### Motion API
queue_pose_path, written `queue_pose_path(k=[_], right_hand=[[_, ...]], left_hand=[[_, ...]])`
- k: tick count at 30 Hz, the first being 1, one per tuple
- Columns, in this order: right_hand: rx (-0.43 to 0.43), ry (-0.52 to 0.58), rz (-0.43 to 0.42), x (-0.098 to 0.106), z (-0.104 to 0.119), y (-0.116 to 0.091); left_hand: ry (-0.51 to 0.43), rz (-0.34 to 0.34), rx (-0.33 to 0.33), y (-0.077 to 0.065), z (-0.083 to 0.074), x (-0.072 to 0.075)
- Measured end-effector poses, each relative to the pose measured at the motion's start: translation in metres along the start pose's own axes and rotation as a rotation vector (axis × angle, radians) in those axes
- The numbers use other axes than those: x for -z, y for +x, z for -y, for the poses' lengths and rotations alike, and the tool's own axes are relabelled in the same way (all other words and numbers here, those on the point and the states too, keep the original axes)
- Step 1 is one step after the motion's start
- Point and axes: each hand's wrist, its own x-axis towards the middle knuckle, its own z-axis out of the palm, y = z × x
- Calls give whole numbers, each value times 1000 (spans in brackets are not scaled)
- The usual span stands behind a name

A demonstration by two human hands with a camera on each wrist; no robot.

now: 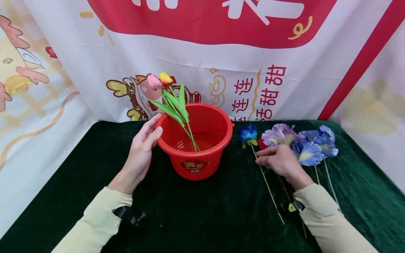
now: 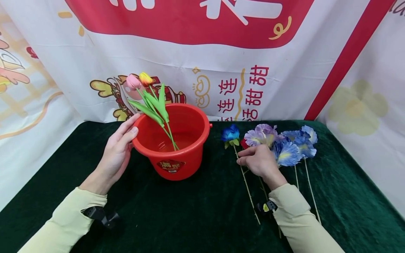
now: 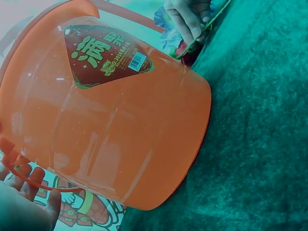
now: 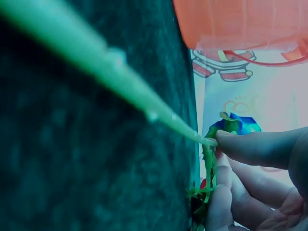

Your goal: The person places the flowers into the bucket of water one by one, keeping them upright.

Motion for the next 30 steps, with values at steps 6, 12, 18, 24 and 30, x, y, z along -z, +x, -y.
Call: queue_pose_path(k=[6,12,18,24,30], right_hand=[[9,47,-9,1,5,-3],[-2,139,1,1,13,-5],[40,222,-7,2,15,-6],[84,263,-29,6,19,-9],[96,258,-50,10,27,-12]], left_hand=[[-2,2,2,0,0,0],[-5,3,5,0,0,0],[-11,4,-2,0,0,0],[-12,-1,-6,1,1,-1],[-12,-3,-7,1,1,0]])
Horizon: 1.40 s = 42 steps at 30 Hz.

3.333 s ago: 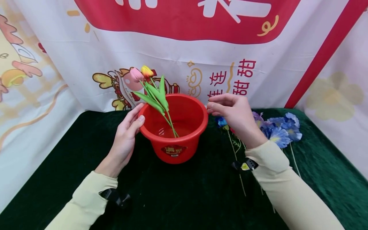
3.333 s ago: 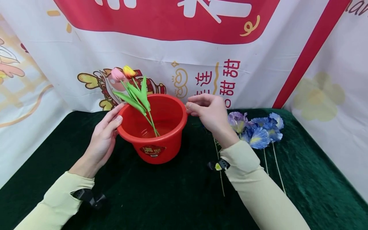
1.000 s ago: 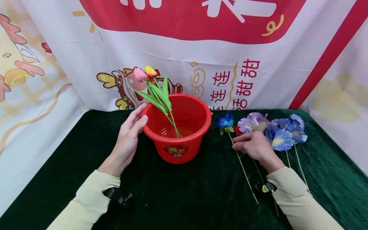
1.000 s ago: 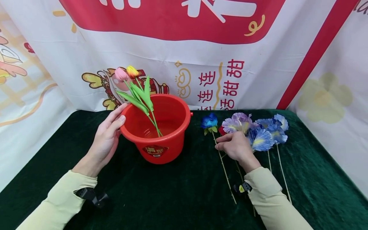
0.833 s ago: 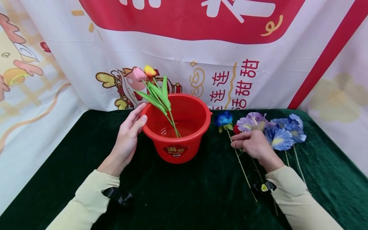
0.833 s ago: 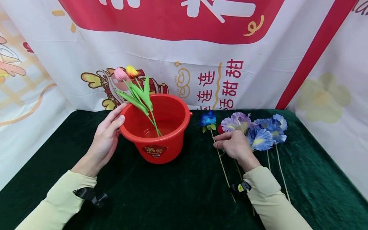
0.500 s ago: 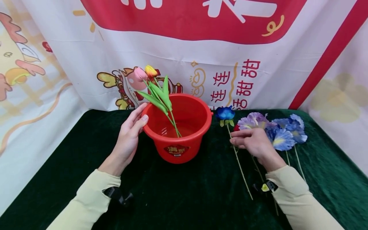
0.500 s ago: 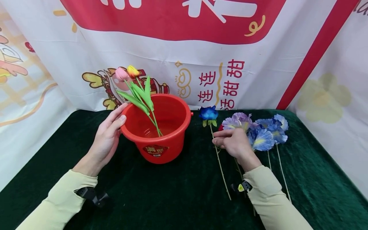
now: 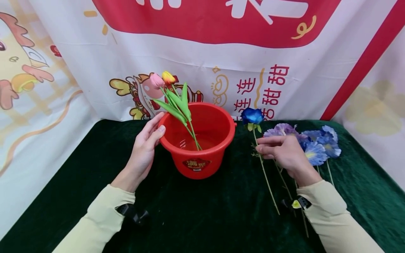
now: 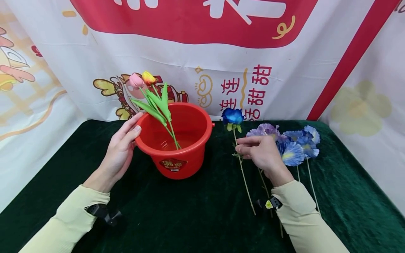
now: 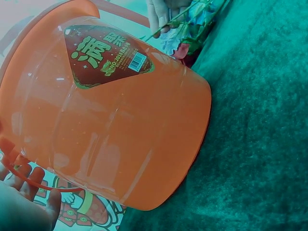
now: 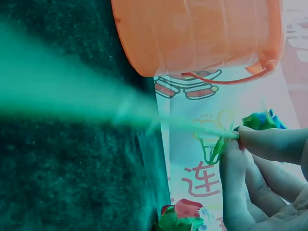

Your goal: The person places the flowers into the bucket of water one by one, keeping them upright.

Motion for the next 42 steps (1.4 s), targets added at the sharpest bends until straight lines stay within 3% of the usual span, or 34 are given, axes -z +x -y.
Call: queue_pose_path(k=[16,24,32,42], right_hand=[[30,34,12,1,25,-5],[29,34,-9,-2,59,-6],[94,60,4,-11,93,2],[146,-60,18,-17,129,10]], left_hand=[[4,-4,5,1,2,0],[2,-3,-7,1,2,0],[1,9,-13,3,0,2],[-4,-2,-1,2,-1,0]])
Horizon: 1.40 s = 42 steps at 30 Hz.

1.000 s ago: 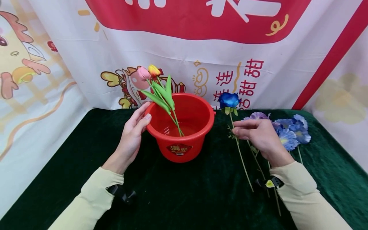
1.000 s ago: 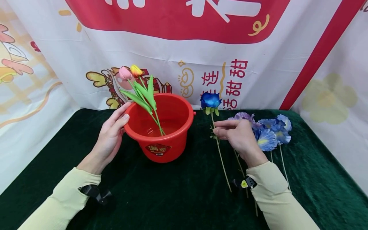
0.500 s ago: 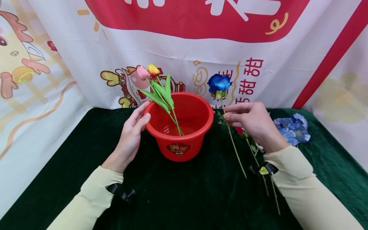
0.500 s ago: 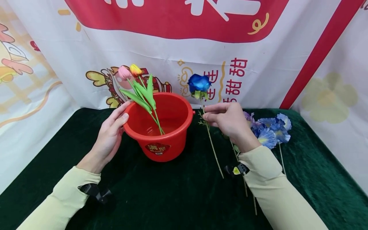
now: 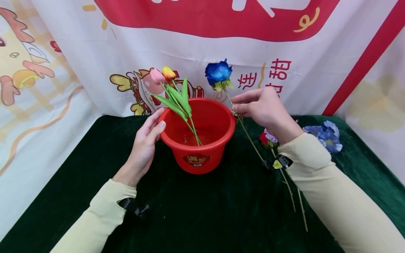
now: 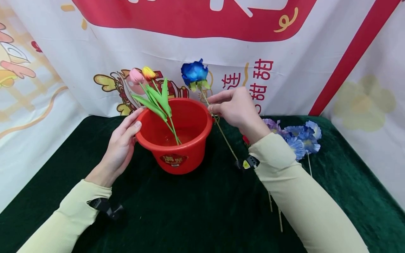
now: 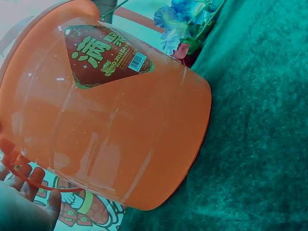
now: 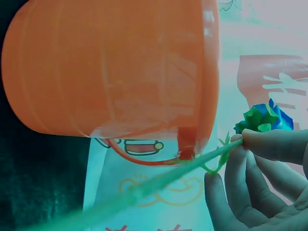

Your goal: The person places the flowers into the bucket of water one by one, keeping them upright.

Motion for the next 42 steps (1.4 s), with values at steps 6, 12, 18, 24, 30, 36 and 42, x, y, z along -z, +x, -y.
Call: queue_pose_path(k=[6,12,18,24,30,36,42], right_hand=[[37,-3,0,-6,17,9],[51,12,-12,-14,31,17],[68,35,-12,-26,47,24],[105,46,14,-42,63,30],[116,44,32,-50,77,31],[125,74,19,-48,86,33],[150,92,-11,-46,88,39]], left_hand=[[-4,-2,-4,-2,-1,1],[-8,3,4,-3,-1,2],[-13,10,12,-2,0,1],[-22,7,15,-6,0,3],[-27,8,6,-8,-1,3],[-24,16,10,-6,-2,1],[-25,20,6,-3,-2,-2]])
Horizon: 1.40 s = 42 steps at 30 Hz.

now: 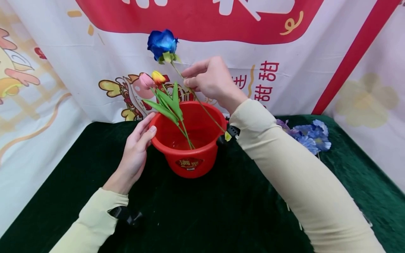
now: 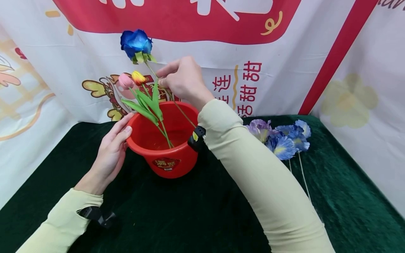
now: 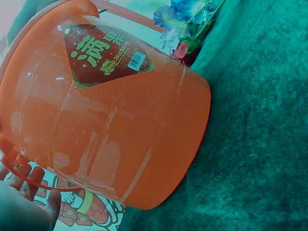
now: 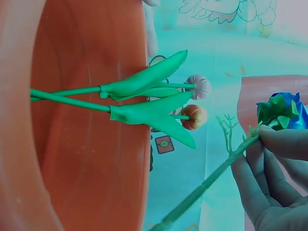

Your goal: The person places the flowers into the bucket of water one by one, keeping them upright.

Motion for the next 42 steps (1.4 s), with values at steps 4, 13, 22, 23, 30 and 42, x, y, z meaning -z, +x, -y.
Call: queue_pose_path(k=[4,13,22,23,30,42], right_hand=[[5,10,-3,-2,0,3],[30,34,0,-11,7,7],[119,51,-8,-22,17,6],[133,50,-9,-23,17,6],[172,39,14,-34,13,2],[168,-157,54,-51,-21,2]], left_hand=[[3,0,9,0,0,0],[7,-1,5,-1,-1,0],[6,-2,-5,-1,0,1],[7,-1,-3,-1,0,1],[17,-1,0,0,0,0],[18,0,2,1,0,0]])
